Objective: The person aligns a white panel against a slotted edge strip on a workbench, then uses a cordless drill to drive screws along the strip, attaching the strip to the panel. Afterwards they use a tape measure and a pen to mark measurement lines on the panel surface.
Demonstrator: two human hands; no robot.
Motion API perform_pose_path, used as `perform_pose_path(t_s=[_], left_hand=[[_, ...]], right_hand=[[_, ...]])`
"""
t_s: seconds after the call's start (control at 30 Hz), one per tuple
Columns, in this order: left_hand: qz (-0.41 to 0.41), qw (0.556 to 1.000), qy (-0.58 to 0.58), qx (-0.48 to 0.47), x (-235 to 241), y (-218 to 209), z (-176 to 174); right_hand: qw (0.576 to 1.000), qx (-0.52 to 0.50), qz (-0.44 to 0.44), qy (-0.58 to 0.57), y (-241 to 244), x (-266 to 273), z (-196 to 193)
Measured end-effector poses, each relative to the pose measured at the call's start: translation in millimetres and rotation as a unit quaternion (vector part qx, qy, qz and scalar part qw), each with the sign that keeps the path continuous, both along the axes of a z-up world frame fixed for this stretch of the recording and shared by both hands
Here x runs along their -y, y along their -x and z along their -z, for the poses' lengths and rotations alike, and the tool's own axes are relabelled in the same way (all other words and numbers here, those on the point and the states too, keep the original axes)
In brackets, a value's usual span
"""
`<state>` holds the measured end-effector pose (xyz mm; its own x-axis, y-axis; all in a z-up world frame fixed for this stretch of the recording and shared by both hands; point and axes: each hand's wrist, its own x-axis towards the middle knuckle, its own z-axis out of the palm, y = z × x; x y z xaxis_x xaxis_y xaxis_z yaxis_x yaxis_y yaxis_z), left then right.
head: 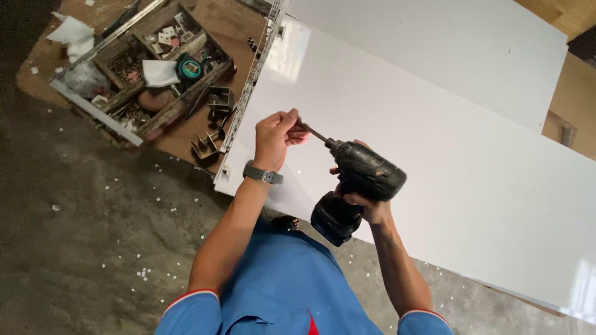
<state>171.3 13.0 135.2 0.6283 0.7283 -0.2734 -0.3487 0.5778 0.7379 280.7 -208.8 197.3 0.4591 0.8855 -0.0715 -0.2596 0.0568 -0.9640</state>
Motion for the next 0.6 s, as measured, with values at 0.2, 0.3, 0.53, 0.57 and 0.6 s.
perform_pose_path(t_s=[0.2, 0.3, 0.53, 0.57, 0.6], left_hand=[[0.075, 0.995, -0.06, 0.01, -47, -43, 3], [0.091, 0.995, 0.033, 0.028, -80, -73, 32], [-0.184, 0.795, -0.391, -0.426, -201, -158, 128], [-0.128, 0.818, -0.339, -0.446, -216, -175, 146], [-0.126, 0.82, -0.333, -0.448, -217, -178, 136]], right_hand=[[0.996, -0.069, 0.057, -0.004, -23, -28, 24], [0.992, -0.083, 0.099, 0.004, -30, -62, 18], [0.987, -0.036, 0.142, 0.067, -59, -137, -19], [0.986, -0.021, 0.142, 0.083, -64, -149, -23], [0.986, -0.02, 0.141, 0.089, -72, -159, -24]])
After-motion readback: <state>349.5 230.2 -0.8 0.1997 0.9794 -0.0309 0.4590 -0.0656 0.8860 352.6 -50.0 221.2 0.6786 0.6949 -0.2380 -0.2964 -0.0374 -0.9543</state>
